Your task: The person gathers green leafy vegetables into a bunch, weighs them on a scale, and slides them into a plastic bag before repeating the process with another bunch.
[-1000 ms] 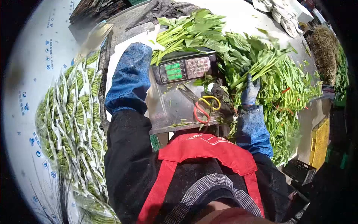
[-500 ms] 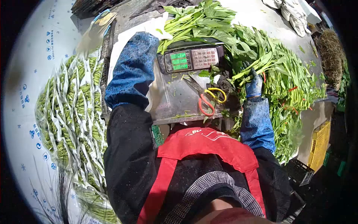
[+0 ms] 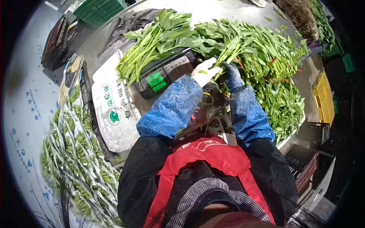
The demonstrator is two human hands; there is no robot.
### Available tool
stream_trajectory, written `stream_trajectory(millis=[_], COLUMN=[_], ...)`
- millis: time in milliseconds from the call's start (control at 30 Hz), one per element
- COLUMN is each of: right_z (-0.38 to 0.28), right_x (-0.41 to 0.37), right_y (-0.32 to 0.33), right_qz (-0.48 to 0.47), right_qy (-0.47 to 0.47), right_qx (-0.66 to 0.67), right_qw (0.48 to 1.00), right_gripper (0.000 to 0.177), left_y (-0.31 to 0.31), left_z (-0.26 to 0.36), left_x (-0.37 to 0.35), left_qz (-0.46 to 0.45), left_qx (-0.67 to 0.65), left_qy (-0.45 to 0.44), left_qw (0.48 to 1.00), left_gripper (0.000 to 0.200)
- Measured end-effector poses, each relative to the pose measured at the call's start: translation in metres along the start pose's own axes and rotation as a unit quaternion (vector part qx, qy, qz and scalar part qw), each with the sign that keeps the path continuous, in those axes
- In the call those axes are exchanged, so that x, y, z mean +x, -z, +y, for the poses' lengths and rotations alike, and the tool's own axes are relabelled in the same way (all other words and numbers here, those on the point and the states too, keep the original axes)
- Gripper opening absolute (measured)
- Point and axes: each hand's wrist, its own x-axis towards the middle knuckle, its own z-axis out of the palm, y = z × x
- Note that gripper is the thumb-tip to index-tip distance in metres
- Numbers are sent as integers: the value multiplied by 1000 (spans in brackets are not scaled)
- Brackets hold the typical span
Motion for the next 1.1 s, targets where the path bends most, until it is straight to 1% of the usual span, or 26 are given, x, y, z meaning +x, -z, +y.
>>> stream_trajectory(millis=[33, 100, 167, 200, 233, 267, 333, 367, 400, 433, 500, 533, 600, 667, 700, 733, 767, 800, 833, 867, 900, 933, 967, 1033, 1067, 1100], right_z=[-4, -9, 5, 17, 20, 10, 27, 26, 20, 4, -5, -4, -13, -25, -27, -37, -42, -45, -56, -62, -72, -81, -78, -58, -48, -29], right_x=[-7, -5, 3, 21, 17, -4, 21, 24, 20, 6, -4, 4, 0, 1, 7, 4, 15, 17, 18, 15, -2, -17, -16, -26, -28, -26], right_y=[-6, -5, 21, 46, 44, 19, 42, 34, 32, 8, -7, 0, -5, -9, -5, -13, -6, 6, 4, 5, -11, -30, -22, -42, -61, -73], right_qz=[11, 49, -22, -38, -51, -19, -18, -20, 31, 90, 38, 70, 42, 83, 92, 82, 116, 87, 142, 126, 121, 130, 123, -15, -49, -114], right_qy=[-7, -56, 35, -4, 89, 118, 150, 166, 81, 4, 97, 107, 184, 200, 219, 235, 210, 254, 145, 115, 111, 69, 49, -20, 9, -22], right_qx=[14, 14, -119, -81, -224, -265, -201, -169, -106, -32, -51, -54, -62, -99, -115, -155, -240, -386, -507, -656, -732, -772, -688, -414, -537, -512], right_qw=[1000, 997, 992, 996, 969, 957, 968, 971, 991, 995, 993, 990, 980, 971, 964, 956, 941, 882, 838, 735, 661, 619, 714, 910, 842, 851], right_gripper=[30, 35, 44, 46, 51, 51, 49, 48, 43, 38, 29, 28, 25, 25, 26, 28, 32, 41, 52, 52, 44, 40, 39, 34, 30, 30], left_y=[-4, -15, -25, -25, -22, -22, -17, -13, -3, 10, 50, 77, 132, 184, 209, 231, 249, 268, 281, 294, 308, 304, 290, 276, 273, 268], left_z=[10, 4, -4, 3, 13, 18, -1, -7, -13, -25, 10, 43, 46, 32, 14, 0, -4, -6, -21, -43, -58, -44, -14, 8, 12, 13], left_x=[-4, -1, -3, -6, -8, -6, 8, 13, 19, 30, 15, -4, -18, -32, -40, -46, -52, -57, -60, -60, -56, -64, -72, -73, -71, -68], left_qz=[0, 48, 74, 69, 66, 89, 119, 140, 155, 106, 169, 139, 153, 220, 272, 293, 311, 246, 263, 277, 247, 253, 250, 242, 235, 229], left_qx=[-18, 62, 149, 232, 312, 344, 310, 229, 192, 58, 8, -29, -44, 77, 191, 248, 303, 367, 421, 474, 502, 502, 502, 537, 548, 559], left_qy=[11, -52, -138, -107, -74, -86, -160, -165, -196, -112, -135, -91, -54, -60, -146, -137, -127, -127, -103, -78, -45, -40, -42, -16, -40, -65], left_qw=[1000, 996, 976, 964, 945, 931, 930, 949, 949, 986, 976, 986, 986, 971, 932, 913, 892, 888, 862, 832, 827, 826, 827, 808, 801, 794], left_gripper=[59, 69, 67, 62, 58, 45, 32, 24, 20, 19, 18, 19, 17, 18, 19, 20, 22, 27, 31, 36, 50, 50, 57, 77, 82, 87])
